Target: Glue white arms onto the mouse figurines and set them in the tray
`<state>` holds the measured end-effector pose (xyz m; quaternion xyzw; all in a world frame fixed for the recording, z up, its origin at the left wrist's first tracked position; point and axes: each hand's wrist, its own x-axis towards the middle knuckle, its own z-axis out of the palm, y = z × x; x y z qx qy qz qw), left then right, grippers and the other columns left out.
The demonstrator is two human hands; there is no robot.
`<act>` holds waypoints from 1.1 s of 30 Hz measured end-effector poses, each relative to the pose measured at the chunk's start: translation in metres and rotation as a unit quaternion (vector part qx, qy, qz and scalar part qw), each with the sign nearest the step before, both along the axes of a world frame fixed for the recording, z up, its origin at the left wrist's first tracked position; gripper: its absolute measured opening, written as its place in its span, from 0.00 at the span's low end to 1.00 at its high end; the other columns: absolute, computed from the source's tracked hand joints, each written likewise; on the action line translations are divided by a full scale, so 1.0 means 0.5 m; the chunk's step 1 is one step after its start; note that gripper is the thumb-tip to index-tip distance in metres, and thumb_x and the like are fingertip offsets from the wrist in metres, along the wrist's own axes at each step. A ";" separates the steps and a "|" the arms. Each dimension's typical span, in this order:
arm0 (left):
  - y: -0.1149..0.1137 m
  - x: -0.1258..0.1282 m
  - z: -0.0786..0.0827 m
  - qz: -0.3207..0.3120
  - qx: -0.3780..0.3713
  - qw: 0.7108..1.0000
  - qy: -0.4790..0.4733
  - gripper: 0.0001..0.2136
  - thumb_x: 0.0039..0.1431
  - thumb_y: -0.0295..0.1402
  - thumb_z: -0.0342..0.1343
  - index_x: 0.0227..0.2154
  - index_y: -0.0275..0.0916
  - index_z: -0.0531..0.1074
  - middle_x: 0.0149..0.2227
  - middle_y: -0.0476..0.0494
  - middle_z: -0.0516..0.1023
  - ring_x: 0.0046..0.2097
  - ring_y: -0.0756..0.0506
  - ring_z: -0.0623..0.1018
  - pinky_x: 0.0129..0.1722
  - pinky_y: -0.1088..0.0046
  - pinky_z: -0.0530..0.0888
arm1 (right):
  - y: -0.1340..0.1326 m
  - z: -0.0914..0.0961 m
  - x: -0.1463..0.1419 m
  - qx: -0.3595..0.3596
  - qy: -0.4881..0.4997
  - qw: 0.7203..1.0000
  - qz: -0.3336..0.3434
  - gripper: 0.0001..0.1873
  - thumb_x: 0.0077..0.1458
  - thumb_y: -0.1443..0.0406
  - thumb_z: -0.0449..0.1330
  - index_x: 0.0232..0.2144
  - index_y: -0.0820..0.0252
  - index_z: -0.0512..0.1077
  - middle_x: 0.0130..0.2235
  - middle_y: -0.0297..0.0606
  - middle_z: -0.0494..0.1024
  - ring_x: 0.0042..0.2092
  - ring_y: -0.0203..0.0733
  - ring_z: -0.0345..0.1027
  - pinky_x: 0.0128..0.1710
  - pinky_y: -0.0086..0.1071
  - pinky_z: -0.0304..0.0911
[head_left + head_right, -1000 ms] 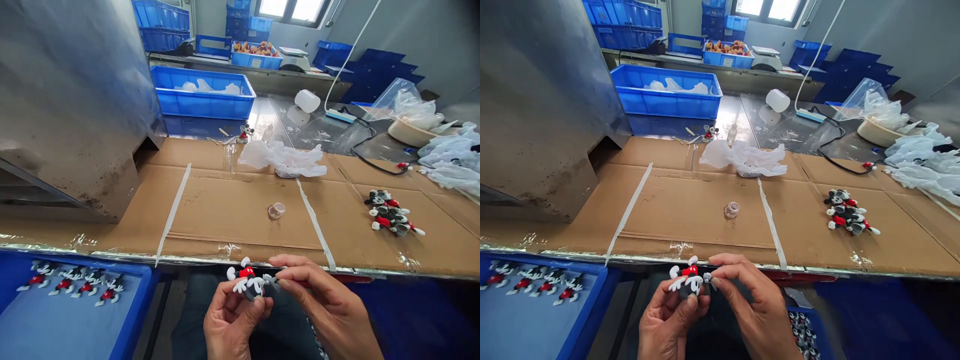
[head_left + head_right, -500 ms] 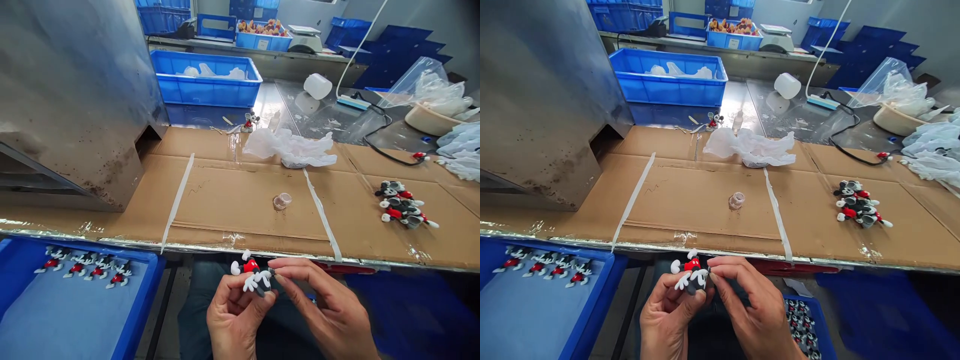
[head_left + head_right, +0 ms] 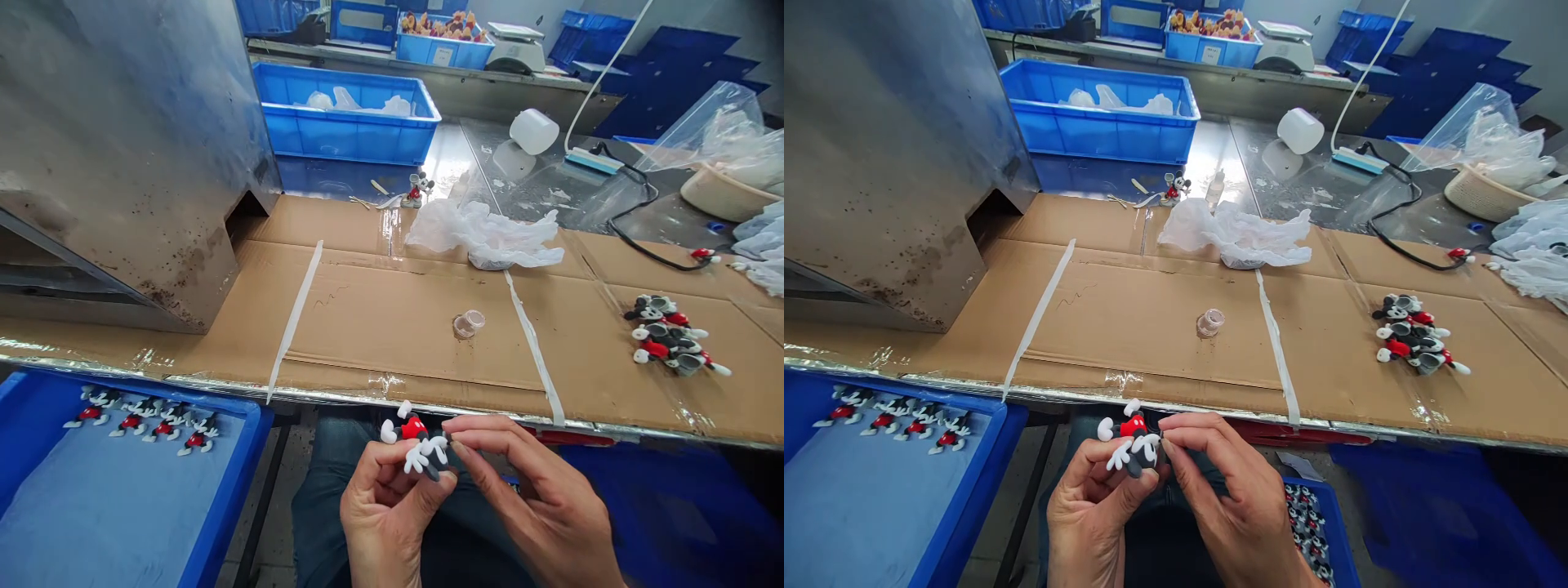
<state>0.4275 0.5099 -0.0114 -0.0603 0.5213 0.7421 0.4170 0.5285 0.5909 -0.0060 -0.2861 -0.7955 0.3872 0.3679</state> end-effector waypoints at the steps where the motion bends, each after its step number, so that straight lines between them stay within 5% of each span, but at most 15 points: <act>1: 0.000 0.000 -0.001 -0.001 0.002 1.000 0.003 0.15 0.31 0.33 0.79 0.24 0.41 0.80 0.26 0.50 0.85 0.30 0.49 0.83 0.34 0.78 0.81 | 0.001 0.001 -0.001 0.006 0.001 1.000 0.002 0.06 0.66 0.70 0.60 0.39 0.55 0.77 0.42 0.38 0.81 0.41 0.42 0.78 0.43 0.29 0.75; 8: -0.003 0.007 -0.006 0.002 0.004 1.000 0.009 0.15 0.31 0.33 0.79 0.24 0.40 0.81 0.26 0.49 0.85 0.29 0.50 0.82 0.33 0.79 0.80 | 0.000 0.002 -0.004 0.008 0.024 0.999 0.021 0.09 0.66 0.73 0.59 0.40 0.57 0.77 0.41 0.35 0.80 0.43 0.36 0.76 0.47 0.21 0.70; 18: 0.000 0.016 0.001 0.026 0.008 0.999 -0.017 0.17 0.27 0.35 0.80 0.22 0.38 0.80 0.25 0.48 0.85 0.26 0.49 0.82 0.29 0.79 0.81 | -0.010 -0.033 -0.006 -0.140 0.090 0.986 0.028 0.10 0.67 0.70 0.60 0.41 0.50 0.78 0.40 0.29 0.81 0.43 0.35 0.76 0.45 0.20 0.71; 23: 0.004 0.011 0.012 0.025 0.004 1.000 -0.009 0.18 0.26 0.35 0.80 0.22 0.38 0.80 0.26 0.46 0.86 0.26 0.48 0.83 0.28 0.78 0.82 | -0.009 -0.038 0.014 -0.105 0.063 0.992 0.026 0.16 0.68 0.69 0.60 0.54 0.45 0.76 0.54 0.32 0.78 0.53 0.39 0.74 0.57 0.25 0.67; 33: -0.010 0.014 0.000 -0.001 -0.008 0.999 0.049 0.17 0.29 0.37 0.79 0.23 0.40 0.80 0.26 0.47 0.85 0.28 0.49 0.83 0.31 0.80 0.81 | -0.011 -0.028 0.012 -0.037 0.086 0.995 0.027 0.10 0.66 0.73 0.60 0.43 0.55 0.79 0.44 0.35 0.81 0.46 0.39 0.76 0.49 0.24 0.72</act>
